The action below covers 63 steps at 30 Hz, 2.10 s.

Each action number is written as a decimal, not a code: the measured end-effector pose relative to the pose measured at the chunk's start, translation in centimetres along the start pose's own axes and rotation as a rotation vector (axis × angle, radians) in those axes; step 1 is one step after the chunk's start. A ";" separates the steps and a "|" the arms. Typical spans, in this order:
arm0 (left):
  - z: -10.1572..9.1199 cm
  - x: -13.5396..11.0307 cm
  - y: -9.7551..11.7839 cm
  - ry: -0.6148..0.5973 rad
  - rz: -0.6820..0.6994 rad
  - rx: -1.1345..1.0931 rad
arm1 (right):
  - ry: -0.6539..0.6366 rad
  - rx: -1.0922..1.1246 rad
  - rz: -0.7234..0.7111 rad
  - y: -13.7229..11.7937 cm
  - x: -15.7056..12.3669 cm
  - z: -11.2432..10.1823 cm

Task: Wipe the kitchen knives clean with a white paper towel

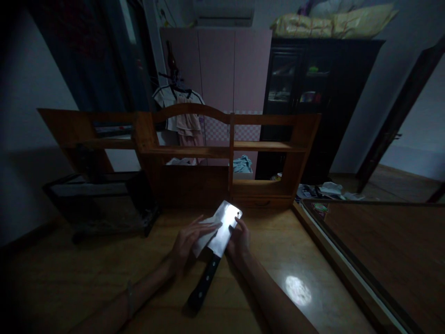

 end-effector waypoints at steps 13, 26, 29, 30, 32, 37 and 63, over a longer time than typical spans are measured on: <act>3.1 -0.2 3.2 -0.363 0.273 0.570 | 0.067 -0.007 -0.009 -0.2 0.3 -0.7; 2.3 -0.2 2.2 -0.190 0.171 0.760 | 0.012 0.073 -0.043 -0.1 0.3 -0.6; 2.4 -0.5 2.0 -0.159 0.158 0.781 | 0.022 0.080 -0.036 -0.2 0.0 0.0; 2.6 -0.6 1.9 -0.159 0.152 0.782 | 0.021 0.076 -0.034 -0.2 -0.1 0.1; 2.8 -0.6 1.5 -0.171 0.135 0.774 | 0.013 0.075 -0.043 -0.2 -0.1 0.1; 3.1 -0.6 1.1 -0.194 0.107 0.731 | 0.005 0.078 -0.076 -0.1 0.5 -0.8; 2.9 -0.3 0.5 -0.177 0.089 0.671 | 0.004 0.066 -0.067 0.0 0.6 -0.8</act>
Point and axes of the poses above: each hand's wrist, its own x-axis towards the middle knuckle, its own z-axis out of the palm, y = z × x, the point moved 5 cm from there along x, towards the middle knuckle, and after that the axes turned 10 degrees about x, right-handed, at the moved point
